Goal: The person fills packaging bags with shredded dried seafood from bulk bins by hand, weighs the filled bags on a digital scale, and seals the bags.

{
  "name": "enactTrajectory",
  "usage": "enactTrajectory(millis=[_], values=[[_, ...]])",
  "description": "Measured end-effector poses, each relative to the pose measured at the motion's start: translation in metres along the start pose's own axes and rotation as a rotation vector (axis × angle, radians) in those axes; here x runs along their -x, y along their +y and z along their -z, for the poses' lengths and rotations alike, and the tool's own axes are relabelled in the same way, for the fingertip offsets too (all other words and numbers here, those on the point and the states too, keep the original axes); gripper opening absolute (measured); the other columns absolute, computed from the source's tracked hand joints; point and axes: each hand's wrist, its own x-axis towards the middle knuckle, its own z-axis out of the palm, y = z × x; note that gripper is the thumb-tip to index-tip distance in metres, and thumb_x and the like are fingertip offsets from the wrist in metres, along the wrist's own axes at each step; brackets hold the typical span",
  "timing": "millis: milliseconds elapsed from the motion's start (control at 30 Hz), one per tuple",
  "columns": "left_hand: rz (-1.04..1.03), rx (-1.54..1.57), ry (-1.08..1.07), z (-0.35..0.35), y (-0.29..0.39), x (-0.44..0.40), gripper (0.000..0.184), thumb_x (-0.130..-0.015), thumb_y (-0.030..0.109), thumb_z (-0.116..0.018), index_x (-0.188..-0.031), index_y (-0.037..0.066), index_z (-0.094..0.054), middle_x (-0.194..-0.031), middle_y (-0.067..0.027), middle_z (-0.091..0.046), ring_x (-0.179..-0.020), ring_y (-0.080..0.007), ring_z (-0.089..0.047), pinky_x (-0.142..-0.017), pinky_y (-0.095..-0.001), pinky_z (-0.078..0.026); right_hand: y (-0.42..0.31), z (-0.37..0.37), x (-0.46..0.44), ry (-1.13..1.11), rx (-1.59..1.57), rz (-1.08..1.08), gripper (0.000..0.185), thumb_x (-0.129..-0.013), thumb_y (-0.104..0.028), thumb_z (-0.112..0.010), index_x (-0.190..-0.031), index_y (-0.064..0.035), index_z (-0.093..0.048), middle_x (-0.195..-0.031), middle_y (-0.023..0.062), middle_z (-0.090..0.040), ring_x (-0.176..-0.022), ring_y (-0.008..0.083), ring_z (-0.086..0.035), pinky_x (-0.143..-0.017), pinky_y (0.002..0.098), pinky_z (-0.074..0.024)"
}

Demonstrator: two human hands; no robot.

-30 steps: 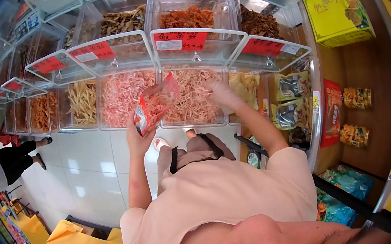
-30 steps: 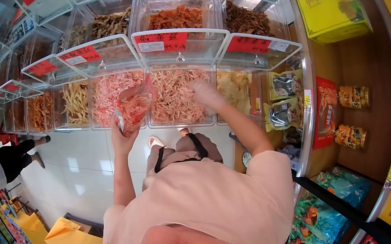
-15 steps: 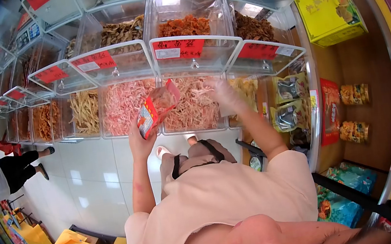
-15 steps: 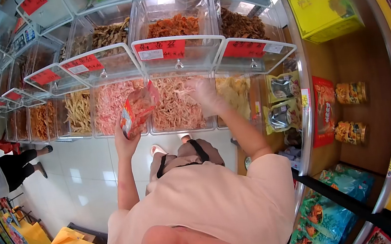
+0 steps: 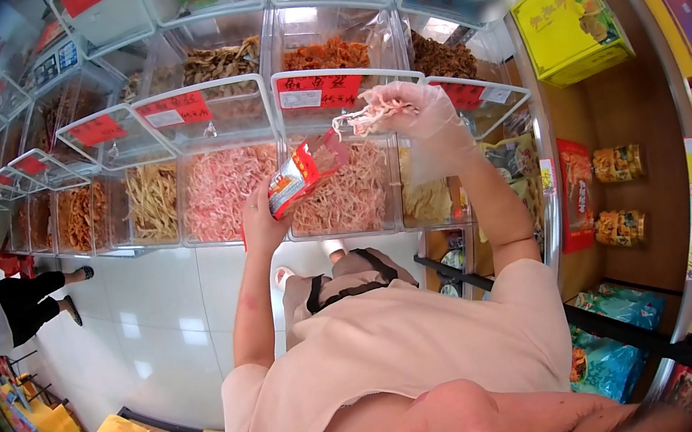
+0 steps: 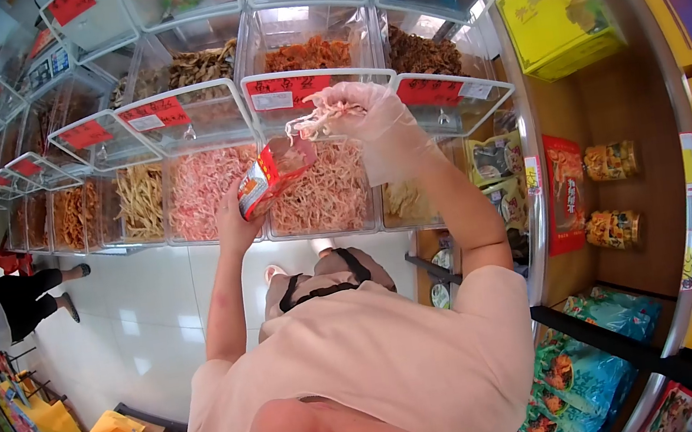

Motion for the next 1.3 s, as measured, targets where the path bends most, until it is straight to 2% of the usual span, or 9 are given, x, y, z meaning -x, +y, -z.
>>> enactTrajectory(millis=[267, 400, 633, 733, 967, 1067, 1167, 1267, 1300], values=[[-0.023, 0.316, 0.097, 0.012, 0.049, -0.017, 0.074, -0.061, 0.015, -0.076, -0.125, -0.001, -0.041, -0.110, -0.0227, -0.054, -0.101, -0.0383, -0.053, -0.088, -0.0415, -0.043, 0.003, -0.040, -0.025, -0.424, 0.688, 0.169, 0.023, -0.070, 0.004, -0.058, -0.093, 0.0010, -0.062, -0.094, 0.0145, -0.062, -0.088, 0.0240, -0.061, -0.083, 0.0284, -0.0471], [-0.063, 0.264, 0.098, 0.006, 0.056, -0.012, 0.077, -0.058, 0.013, -0.076, -0.125, -0.002, -0.041, -0.112, -0.0229, -0.053, -0.104, -0.0369, -0.053, -0.089, -0.0396, -0.043, 0.017, -0.062, -0.037, -0.817, 0.941, 0.279, 0.027, -0.071, -0.012, -0.063, -0.095, -0.0005, -0.063, -0.091, 0.0174, -0.063, -0.085, 0.0293, -0.061, -0.074, 0.0336, -0.0481], [0.143, 0.522, 0.150, 0.017, 0.041, 0.007, 0.087, -0.056, 0.009, -0.077, -0.130, -0.002, -0.033, -0.116, -0.0203, -0.051, -0.108, -0.0313, -0.052, -0.091, -0.0365, -0.042, 0.030, -0.131, -0.071, -1.156, 0.902, 0.229, 0.030, -0.074, -0.020, -0.061, -0.097, -0.0009, -0.063, -0.094, 0.0174, -0.063, -0.086, 0.0297, -0.059, -0.072, 0.0343, -0.0475], [0.140, 0.691, 0.212, 0.023, 0.023, 0.010, 0.091, -0.059, 0.008, -0.078, -0.134, -0.001, -0.026, -0.119, -0.0177, -0.049, -0.111, -0.0256, -0.050, -0.092, -0.0351, -0.042, -0.081, -0.131, -0.069, -1.325, 1.108, 0.229, 0.034, -0.081, -0.018, -0.051, -0.112, -0.0055, -0.058, -0.107, 0.0154, -0.060, -0.098, 0.0297, -0.057, -0.080, 0.0383, -0.0464], [0.263, 0.868, 0.272, 0.082, -0.029, 0.048, 0.088, -0.062, 0.008, -0.078, -0.134, -0.002, -0.027, -0.122, -0.0145, -0.047, -0.106, -0.0219, -0.053, -0.089, -0.0311, -0.044, -0.151, -0.148, -0.097, -1.184, 0.883, 0.924, 0.040, -0.078, -0.009, -0.052, -0.118, -0.0111, -0.056, -0.112, 0.0123, -0.057, -0.103, 0.0289, -0.054, -0.084, 0.0365, -0.0463], [0.454, 0.885, 0.220, 0.139, -0.058, 0.079, 0.087, -0.064, 0.006, -0.078, -0.133, -0.002, -0.026, -0.122, -0.0135, -0.048, -0.104, -0.0212, -0.054, -0.089, -0.0302, -0.045, -0.129, -0.212, -0.132, -1.139, 0.433, 0.853, 0.058, -0.072, 0.000, -0.063, -0.127, -0.0127, -0.048, -0.117, 0.0106, -0.056, -0.100, 0.0218, -0.056, -0.085, 0.0352, -0.0448], [0.392, 0.799, 0.498, 0.208, -0.082, 0.116, 0.083, -0.062, 0.007, -0.079, -0.130, -0.001, -0.032, -0.123, -0.0127, -0.049, -0.108, -0.0215, -0.052, -0.091, -0.0332, -0.044, -0.097, -0.318, -0.110, -0.940, -0.116, 0.122, 0.090, -0.063, -0.002, -0.076, -0.139, -0.0102, -0.029, -0.128, 0.0062, -0.051, -0.105, 0.0129, -0.052, -0.088, 0.0309, -0.0439], [0.394, 1.513, 0.573, 0.266, -0.140, 0.165, 0.079, -0.060, 0.009, -0.080, -0.126, 0.001, -0.038, -0.123, -0.0108, -0.050, -0.111, -0.0218, -0.050, -0.092, -0.0358, -0.043, -0.078, -0.461, -0.094, -1.225, -0.117, 0.311, 0.103, -0.057, -0.003, -0.081, -0.142, -0.0090, -0.023, -0.129, 0.0053, -0.049, -0.109, 0.0121, -0.049, -0.092, 0.0312, -0.0425], [0.368, 1.176, 0.542, 0.275, -0.182, 0.191, 0.078, -0.059, 0.011, -0.081, -0.125, 0.001, -0.040, -0.123, -0.0103, -0.050, -0.113, -0.0220, -0.049, -0.093, -0.0367, -0.042, -0.075, -0.504, -0.092, -1.267, -0.120, 0.406, 0.104, -0.056, -0.003, -0.081, -0.142, -0.0089, -0.023, -0.129, 0.0054, -0.049, -0.110, 0.0123, -0.049, -0.092, 0.0316, -0.0422]])
